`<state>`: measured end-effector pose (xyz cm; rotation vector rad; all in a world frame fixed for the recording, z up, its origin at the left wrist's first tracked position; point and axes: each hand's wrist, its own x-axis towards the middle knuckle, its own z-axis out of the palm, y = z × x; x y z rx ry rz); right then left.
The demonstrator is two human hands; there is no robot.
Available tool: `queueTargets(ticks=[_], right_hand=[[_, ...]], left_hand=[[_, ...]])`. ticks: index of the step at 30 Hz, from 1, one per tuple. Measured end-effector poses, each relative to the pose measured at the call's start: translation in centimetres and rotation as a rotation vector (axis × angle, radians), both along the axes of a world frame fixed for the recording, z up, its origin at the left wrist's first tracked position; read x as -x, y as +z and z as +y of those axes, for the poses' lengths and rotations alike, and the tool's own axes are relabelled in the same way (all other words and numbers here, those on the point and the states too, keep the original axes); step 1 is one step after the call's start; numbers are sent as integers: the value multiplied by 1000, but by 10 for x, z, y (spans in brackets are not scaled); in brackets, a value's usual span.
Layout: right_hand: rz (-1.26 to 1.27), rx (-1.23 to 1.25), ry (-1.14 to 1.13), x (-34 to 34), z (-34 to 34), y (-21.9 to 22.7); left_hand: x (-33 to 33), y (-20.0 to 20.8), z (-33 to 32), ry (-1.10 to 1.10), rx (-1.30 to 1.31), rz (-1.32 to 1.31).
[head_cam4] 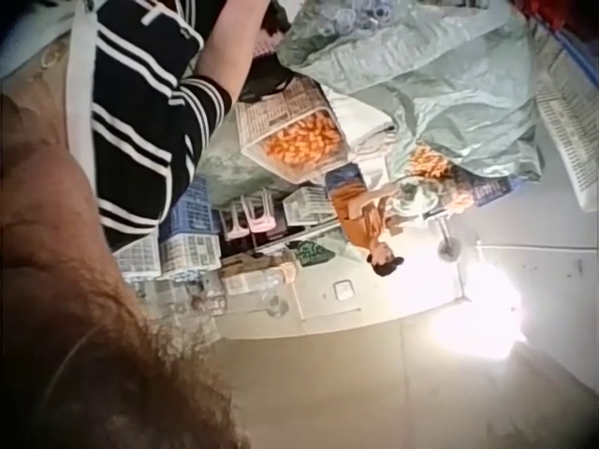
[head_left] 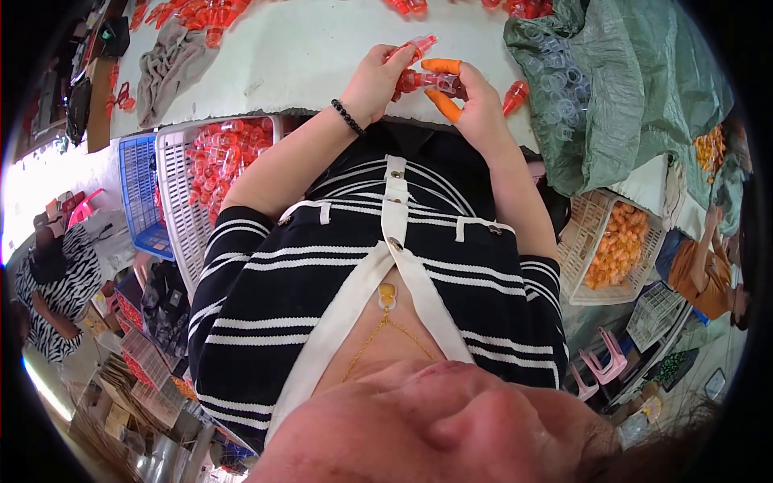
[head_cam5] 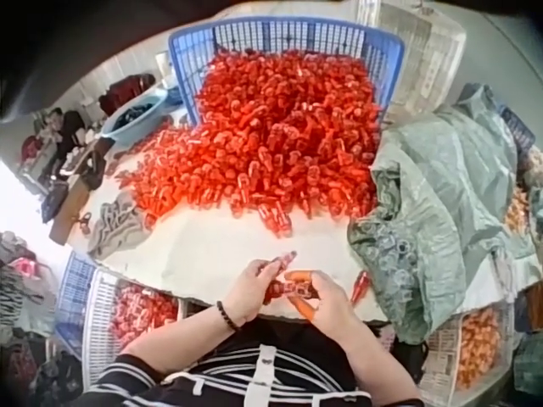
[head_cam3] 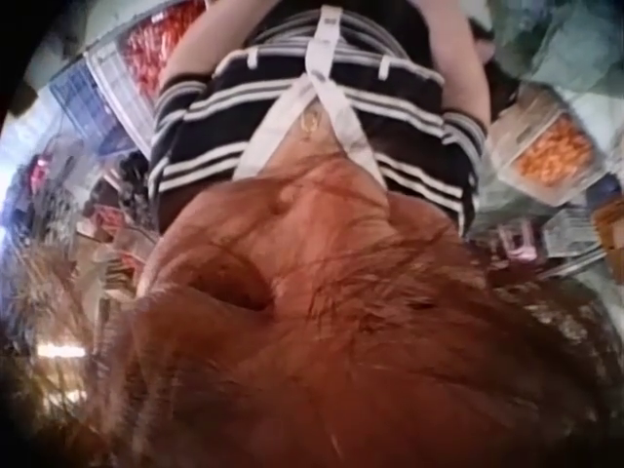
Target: Packaging small red plastic components into bags at a factory workstation.
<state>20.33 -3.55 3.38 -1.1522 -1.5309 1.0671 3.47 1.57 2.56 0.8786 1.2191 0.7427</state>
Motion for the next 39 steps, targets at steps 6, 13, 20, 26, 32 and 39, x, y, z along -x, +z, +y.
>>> queueTargets(ticks=[6,13,20,26,32,39], right_hand=[[-142,-52,53,-6,3,6],[-94,-42,46,6,1,3],[193,318,-35,13,-2,-13],[540,711,36,12,-6,-39],[262,463,-50,22,-5,-21],[79,10,-25,28,-2,-19]], left_hand=[[1,5,0,-43,46,-20],[-5,-4,2,11,-159,11],[1,2,-14,-15,-744,321],[11,0,-18,-128,-1252,497],[11,-6,-7,-33,-743,361],[12,-22,-1,47,-424,219]])
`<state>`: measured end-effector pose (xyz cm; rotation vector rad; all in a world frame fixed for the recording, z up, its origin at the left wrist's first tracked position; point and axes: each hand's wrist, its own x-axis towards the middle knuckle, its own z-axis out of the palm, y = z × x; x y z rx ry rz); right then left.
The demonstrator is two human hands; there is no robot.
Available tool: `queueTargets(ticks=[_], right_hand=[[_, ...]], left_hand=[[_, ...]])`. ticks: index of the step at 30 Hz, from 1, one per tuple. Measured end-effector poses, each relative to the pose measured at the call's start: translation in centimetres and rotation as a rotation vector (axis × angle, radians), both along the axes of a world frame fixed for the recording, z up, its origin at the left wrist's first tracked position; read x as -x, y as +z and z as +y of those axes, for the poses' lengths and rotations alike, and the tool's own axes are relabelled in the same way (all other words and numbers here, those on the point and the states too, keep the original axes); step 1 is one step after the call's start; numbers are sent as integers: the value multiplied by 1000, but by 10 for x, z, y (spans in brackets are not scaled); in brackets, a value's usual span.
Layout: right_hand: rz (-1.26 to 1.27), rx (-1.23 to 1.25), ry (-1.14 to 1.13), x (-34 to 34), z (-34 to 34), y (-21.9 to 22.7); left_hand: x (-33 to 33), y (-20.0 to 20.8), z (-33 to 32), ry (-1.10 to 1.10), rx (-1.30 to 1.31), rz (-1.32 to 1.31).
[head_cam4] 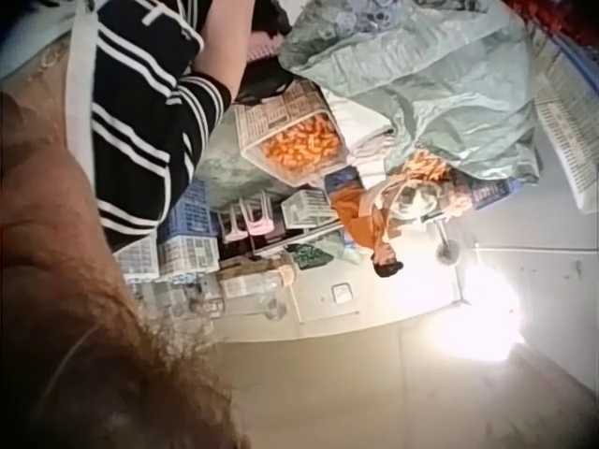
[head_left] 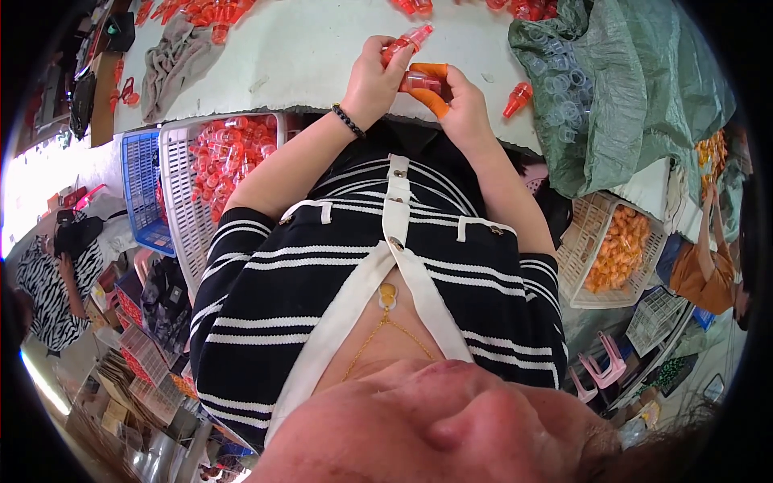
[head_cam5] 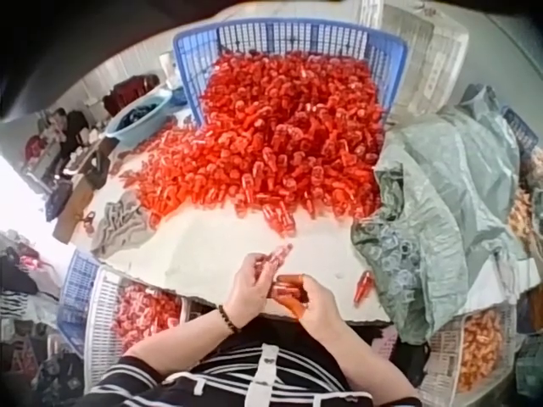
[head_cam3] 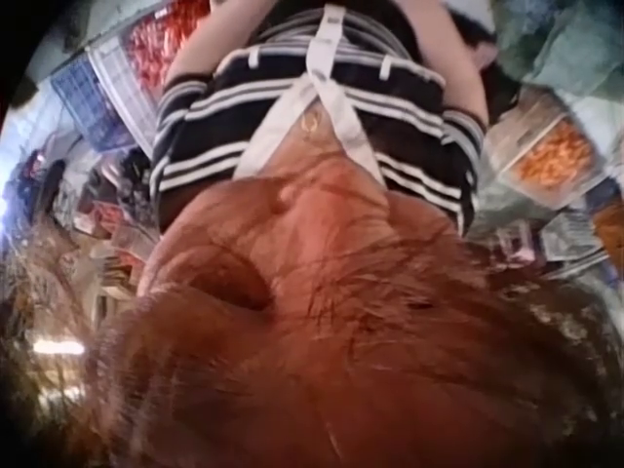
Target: Packaging small red plastic components into bags at a factory workstation.
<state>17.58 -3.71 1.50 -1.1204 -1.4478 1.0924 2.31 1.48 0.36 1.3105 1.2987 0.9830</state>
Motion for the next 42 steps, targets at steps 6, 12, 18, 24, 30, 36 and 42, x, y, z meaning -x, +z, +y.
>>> queueTargets(ticks=[6,12,18,24,30,36,42], right_hand=[[452,597,103,-15,3,-24],[85,312,47,1,-1,-3],[170,312,80,4,-2,-5],[169,480,193,14,-4,-3],[208,306,173,3,1,-9],[431,374,239,-14,12,-37],[645,577,344,8,11,-14]], left_hand=[[1,25,-17,-102,-448,228],[4,24,-16,-109,-311,242],[8,15,-14,-65,-378,220],[35,21,-28,-40,-349,244],[163,36,-40,-99,13,398],[285,53,-83,-113,-54,1208],[225,44,-58,-123,-273,900]])
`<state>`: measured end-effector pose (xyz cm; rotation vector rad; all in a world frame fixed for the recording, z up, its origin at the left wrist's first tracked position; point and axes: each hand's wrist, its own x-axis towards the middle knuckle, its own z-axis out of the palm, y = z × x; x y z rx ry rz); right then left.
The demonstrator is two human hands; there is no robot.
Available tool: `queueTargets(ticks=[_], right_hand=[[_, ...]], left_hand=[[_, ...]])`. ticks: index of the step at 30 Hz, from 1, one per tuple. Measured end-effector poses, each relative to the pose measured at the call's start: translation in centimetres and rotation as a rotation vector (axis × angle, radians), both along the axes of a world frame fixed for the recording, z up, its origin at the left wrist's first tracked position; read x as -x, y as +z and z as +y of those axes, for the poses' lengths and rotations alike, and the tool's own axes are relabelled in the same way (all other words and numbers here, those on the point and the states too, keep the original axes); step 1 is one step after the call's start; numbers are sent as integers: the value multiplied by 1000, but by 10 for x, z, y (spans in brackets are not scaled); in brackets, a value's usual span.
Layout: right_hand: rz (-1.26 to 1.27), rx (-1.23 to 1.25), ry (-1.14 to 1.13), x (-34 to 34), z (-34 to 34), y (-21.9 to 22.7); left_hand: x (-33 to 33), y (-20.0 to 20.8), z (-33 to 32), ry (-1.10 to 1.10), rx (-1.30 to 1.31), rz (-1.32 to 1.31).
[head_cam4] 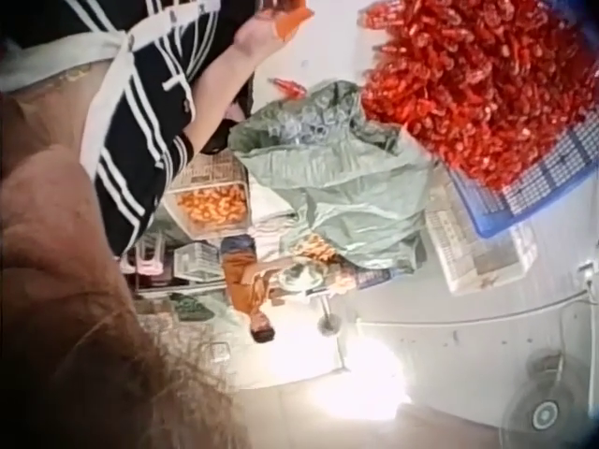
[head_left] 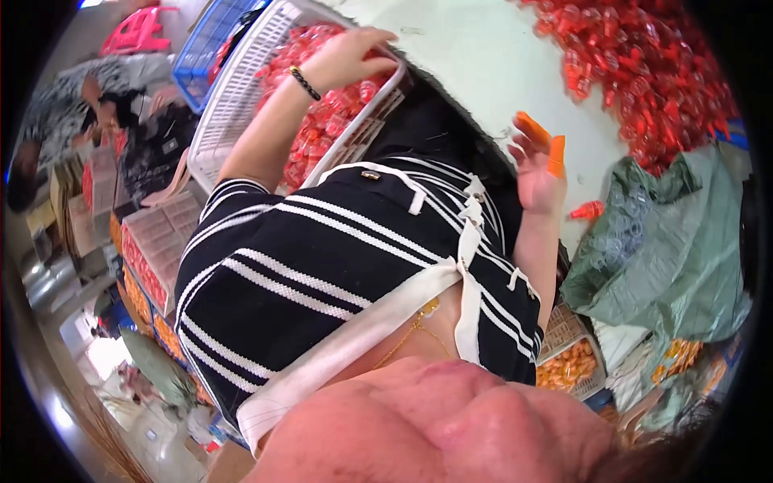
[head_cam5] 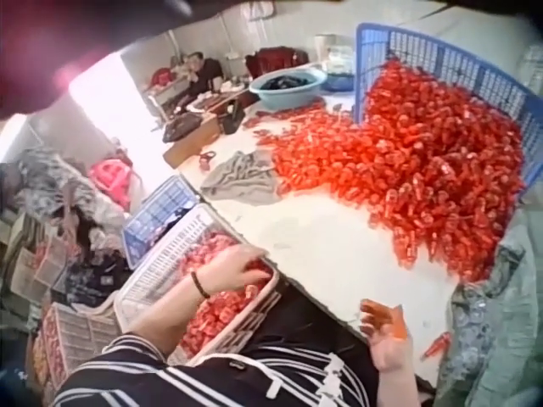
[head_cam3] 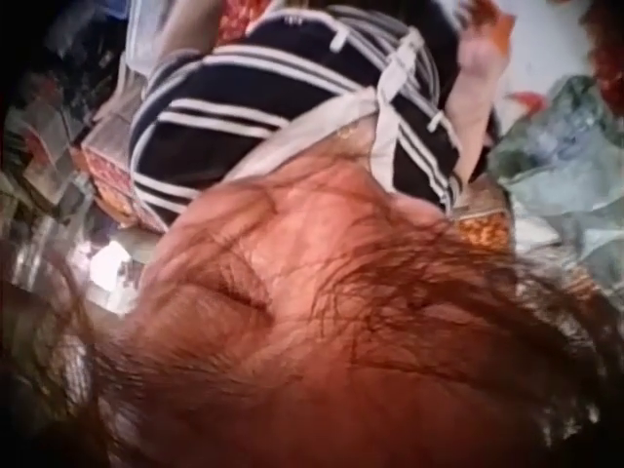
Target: Packaging small red plastic components into bags at a factory workstation.
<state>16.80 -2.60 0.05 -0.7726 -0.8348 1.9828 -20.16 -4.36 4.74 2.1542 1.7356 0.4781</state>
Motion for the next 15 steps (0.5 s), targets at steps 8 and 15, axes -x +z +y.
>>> queueTargets(ticks=[8,15], right_hand=[[95,12,-158,25,-9,35],[42,-270,-143,19,-14,18]], left_hand=[[-168,17,31,-72,543,-1169],[-213,2,35,-26,788,-1495]])
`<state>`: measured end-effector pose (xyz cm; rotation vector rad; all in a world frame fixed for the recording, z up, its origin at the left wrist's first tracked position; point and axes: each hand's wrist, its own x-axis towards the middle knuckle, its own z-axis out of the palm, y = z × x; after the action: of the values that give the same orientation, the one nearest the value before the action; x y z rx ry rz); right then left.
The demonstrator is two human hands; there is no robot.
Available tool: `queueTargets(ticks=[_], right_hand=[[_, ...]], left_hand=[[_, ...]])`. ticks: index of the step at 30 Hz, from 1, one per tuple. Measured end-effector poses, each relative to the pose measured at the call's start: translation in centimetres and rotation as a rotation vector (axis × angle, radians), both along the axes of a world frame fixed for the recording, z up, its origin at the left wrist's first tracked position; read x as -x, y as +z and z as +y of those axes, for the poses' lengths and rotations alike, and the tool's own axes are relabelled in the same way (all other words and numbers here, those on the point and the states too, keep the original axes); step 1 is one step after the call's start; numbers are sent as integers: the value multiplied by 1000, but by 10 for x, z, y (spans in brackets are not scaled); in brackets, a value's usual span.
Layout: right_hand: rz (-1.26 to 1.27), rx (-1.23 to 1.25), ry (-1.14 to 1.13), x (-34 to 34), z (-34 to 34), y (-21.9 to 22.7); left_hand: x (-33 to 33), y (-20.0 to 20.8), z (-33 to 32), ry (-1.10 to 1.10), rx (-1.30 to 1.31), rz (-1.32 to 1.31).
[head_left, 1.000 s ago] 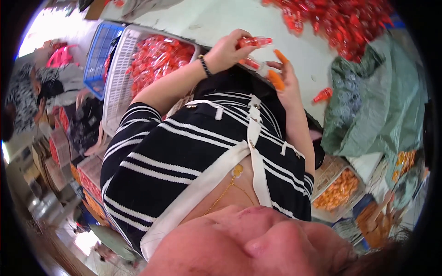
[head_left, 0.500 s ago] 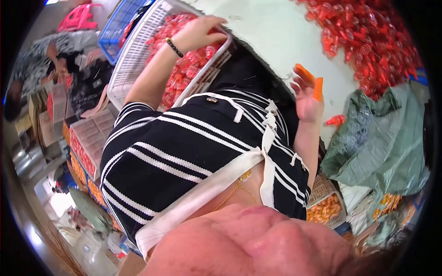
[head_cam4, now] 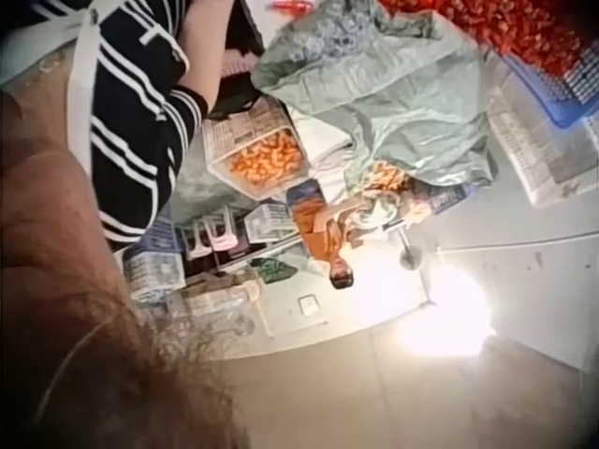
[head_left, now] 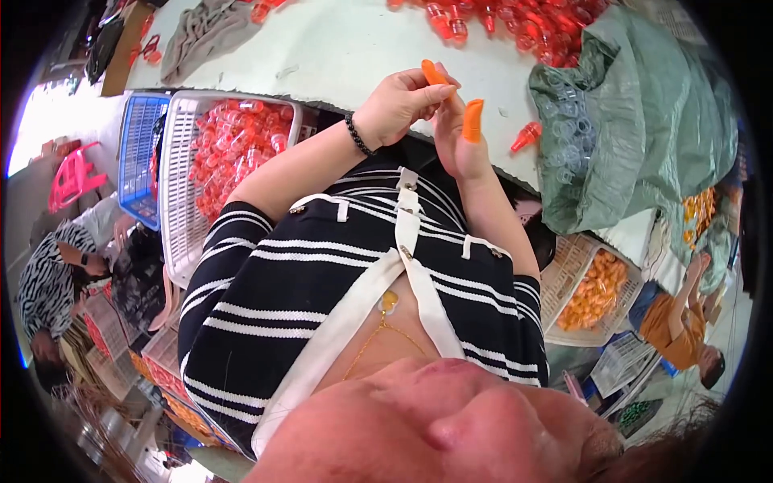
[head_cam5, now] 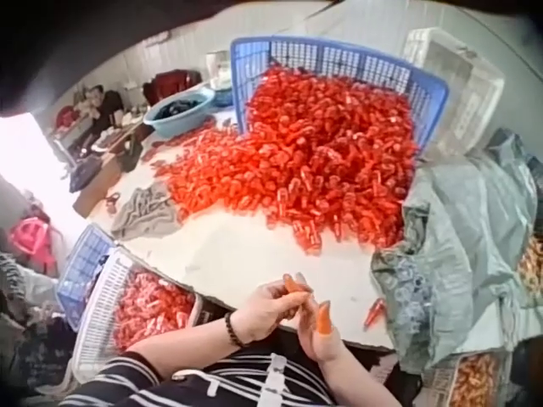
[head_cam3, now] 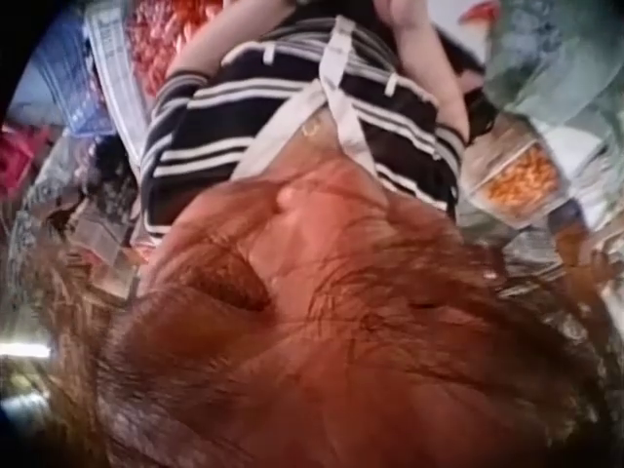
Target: Packaging small red plastic components into bags at a factory workstation.
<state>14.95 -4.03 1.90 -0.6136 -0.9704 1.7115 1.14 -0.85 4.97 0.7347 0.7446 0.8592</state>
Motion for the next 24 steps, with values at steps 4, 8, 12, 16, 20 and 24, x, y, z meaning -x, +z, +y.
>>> queueTargets(ticks=[4,8,12,16,20,24], right_hand=[[-117,-101,4,-6,-3,-9],[-366,-195,8,-11,-7,-18],[-490,-188,-36,-21,-11,-21],[-555,-313,-127,-30,-7,-18],[-504,-369,-161,-27,-4,-4],[-513,-396,-236,-22,-7,3]], left_hand=[[-5,0,-3,-42,52,57],[-10,1,-10,-84,78,116],[-10,-17,-11,-268,175,382],[-21,-20,-22,-110,-40,294],[-30,-22,-16,123,-613,525],[-23,-22,-9,61,-428,470]])
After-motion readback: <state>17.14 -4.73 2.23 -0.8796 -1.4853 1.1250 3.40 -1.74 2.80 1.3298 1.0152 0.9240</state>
